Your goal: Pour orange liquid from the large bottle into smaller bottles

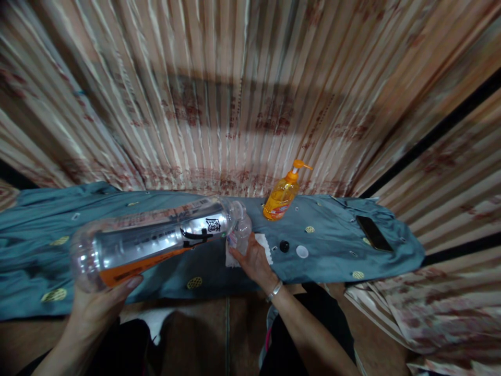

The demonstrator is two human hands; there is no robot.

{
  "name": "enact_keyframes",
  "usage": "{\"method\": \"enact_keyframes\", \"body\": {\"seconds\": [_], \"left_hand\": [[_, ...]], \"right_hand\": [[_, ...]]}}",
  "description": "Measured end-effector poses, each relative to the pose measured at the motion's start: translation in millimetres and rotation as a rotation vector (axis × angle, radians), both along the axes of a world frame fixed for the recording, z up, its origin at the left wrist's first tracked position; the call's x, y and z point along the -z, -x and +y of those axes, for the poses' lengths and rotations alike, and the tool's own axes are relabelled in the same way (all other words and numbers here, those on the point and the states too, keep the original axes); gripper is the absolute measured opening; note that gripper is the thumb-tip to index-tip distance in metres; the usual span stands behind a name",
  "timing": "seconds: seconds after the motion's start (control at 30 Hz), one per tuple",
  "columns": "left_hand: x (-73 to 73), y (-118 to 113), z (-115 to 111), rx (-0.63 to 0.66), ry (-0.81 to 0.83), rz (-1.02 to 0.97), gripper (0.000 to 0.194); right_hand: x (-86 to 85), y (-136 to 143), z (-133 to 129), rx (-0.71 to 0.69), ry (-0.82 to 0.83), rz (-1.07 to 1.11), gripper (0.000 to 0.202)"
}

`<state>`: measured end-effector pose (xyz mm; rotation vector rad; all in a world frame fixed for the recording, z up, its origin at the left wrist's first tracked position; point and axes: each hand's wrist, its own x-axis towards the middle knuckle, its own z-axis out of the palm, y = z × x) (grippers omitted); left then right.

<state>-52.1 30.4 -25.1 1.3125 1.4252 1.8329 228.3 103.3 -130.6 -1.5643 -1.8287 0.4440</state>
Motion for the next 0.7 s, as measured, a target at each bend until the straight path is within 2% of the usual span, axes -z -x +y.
{"method": "enact_keyframes", "body": {"seconds": [0.13, 0.57, 0.7], "left_hand": [[1.7, 1.6, -0.5, 0.008, -0.007, 0.014, 0.100], [1.7, 1.8, -0.1, -0.009, -0.019, 0.021, 0.102], [-3.3, 0.8, -0.1, -0.037, -0.042, 0.047, 0.098]], "right_hand": [[-1.8, 0.2, 0.0, 0.007, -0.001, 0.003, 0.049], [8.4, -1.1, 2.5, 0.012, -0.074, -0.014, 0.049], [9.1, -0.9, 2.6, 0.016, -0.089, -0.021, 0.051]]}}
